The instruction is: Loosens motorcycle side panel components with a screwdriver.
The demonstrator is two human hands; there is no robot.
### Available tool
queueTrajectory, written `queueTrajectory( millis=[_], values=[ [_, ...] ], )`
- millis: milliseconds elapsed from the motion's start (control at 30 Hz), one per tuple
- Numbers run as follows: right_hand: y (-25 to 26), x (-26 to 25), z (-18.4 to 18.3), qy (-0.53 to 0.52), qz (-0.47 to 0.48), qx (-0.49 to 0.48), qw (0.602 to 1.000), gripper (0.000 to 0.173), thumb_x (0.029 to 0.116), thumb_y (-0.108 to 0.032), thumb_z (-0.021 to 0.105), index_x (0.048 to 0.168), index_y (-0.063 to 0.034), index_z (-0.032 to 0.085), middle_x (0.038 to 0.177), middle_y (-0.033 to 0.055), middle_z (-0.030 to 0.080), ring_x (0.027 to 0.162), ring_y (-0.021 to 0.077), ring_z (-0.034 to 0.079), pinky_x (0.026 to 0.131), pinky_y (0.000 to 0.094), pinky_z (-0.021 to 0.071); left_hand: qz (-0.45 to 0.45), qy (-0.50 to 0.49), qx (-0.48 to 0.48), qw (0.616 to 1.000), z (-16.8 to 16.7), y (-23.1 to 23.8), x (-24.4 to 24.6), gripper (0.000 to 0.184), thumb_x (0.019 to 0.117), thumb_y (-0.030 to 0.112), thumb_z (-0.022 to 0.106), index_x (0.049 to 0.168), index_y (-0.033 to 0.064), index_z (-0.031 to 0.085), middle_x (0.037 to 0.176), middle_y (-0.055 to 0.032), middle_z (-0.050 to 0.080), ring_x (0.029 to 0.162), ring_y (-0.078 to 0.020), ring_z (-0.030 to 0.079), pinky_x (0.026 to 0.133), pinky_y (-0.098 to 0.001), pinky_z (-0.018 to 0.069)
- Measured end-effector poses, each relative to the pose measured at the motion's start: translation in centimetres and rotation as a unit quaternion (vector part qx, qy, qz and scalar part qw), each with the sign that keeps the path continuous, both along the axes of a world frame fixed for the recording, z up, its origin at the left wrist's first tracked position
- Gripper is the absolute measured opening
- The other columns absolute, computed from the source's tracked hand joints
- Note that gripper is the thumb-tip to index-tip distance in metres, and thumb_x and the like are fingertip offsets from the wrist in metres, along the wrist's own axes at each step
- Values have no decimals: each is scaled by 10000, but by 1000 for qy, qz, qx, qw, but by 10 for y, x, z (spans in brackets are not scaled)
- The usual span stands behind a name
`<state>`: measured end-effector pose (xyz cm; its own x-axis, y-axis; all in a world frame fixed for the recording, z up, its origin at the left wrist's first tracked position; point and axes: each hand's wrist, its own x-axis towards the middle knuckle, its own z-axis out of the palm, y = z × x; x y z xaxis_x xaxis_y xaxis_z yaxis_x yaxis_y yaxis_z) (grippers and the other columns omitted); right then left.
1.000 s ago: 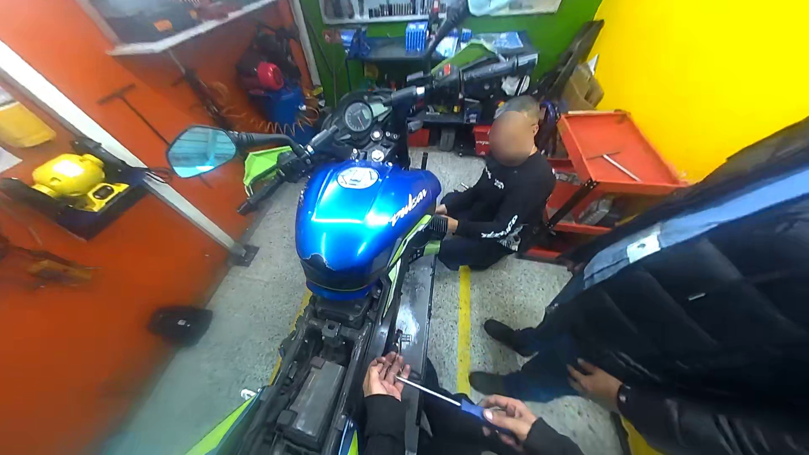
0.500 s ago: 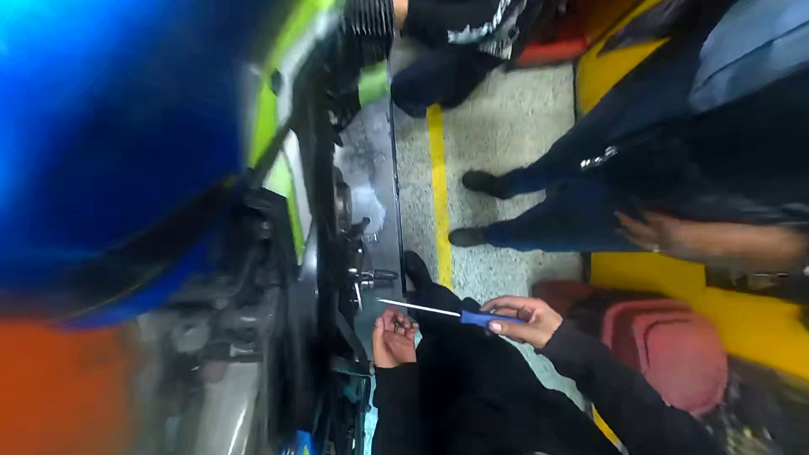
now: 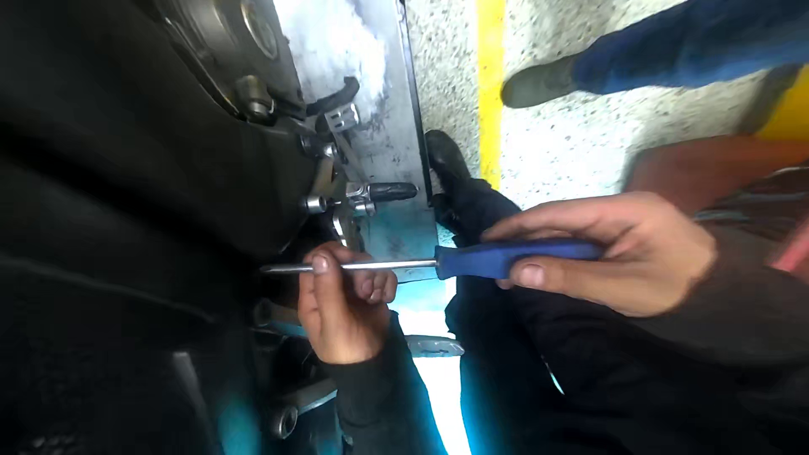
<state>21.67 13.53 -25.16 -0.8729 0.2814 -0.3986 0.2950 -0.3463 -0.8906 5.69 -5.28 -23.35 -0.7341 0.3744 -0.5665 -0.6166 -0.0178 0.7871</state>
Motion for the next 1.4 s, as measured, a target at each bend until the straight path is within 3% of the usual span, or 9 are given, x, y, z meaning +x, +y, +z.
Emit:
queueTrajectory(
  millis=[400, 533, 733, 1000, 1100, 1167, 1400],
  values=[
    [-23, -10, -16, -31, -16, 16, 999, 272, 911, -374, 739, 1118, -200, 766, 898, -132, 753, 760, -2, 706, 626, 165, 621, 66, 43, -107, 991, 1, 12, -9, 471, 1117, 293, 224, 847, 118, 568, 536, 41, 492, 438, -64, 523, 458, -209, 507],
    [-25, -10, -14, -28, -8, 23, 999, 282, 909, -381, 737, 1128, -205, 763, 906, -150, 747, 759, -31, 689, 613, 135, 597, 104, 52, -122, 986, 2, 14, -9, 487, 1102, 290, 233, 776, 140, 563, 510, 47, 486, 422, -58, 515, 446, -209, 498],
    [-27, -11, -11, -35, -6, 14, 999, 271, 920, -377, 731, 1136, -218, 763, 911, -153, 747, 772, -28, 693, 629, 133, 599, 99, 45, -101, 989, 3, 7, -11, 482, 1105, 300, 242, 802, 130, 577, 531, 36, 489, 438, -80, 512, 466, -227, 502],
    [-23, -12, -12, -17, -24, -3, 1000, 275, 920, -337, 746, 1134, -165, 763, 920, -102, 765, 786, 24, 722, 654, 174, 633, 116, 37, -80, 989, 2, 12, -12, 443, 1103, 292, 292, 803, 119, 569, 522, 32, 485, 420, -74, 512, 444, -217, 495],
    [-23, -12, -11, -24, -24, -15, 999, 273, 922, -344, 752, 1131, -169, 767, 885, -96, 758, 724, 21, 705, 592, 175, 615, 120, 32, -83, 989, 3, 13, -12, 453, 1106, 296, 287, 794, 119, 564, 518, 31, 478, 417, -77, 510, 438, -217, 491],
    [-24, -14, -11, -18, -24, -12, 999, 268, 921, -325, 746, 1130, -159, 765, 910, -93, 764, 770, 29, 720, 642, 183, 634, 117, 26, -79, 990, 2, 11, -13, 454, 1103, 303, 290, 789, 127, 567, 521, 32, 489, 424, -68, 516, 441, -213, 494],
    [-25, -13, -11, -19, -20, 1, 1000, 278, 919, -333, 745, 1140, -164, 762, 923, -104, 764, 790, 21, 720, 656, 174, 632, 114, 19, -85, 990, 3, 8, -14, 458, 1099, 298, 288, 784, 128, 574, 516, 29, 490, 424, -71, 519, 446, -216, 497]
  ],
)
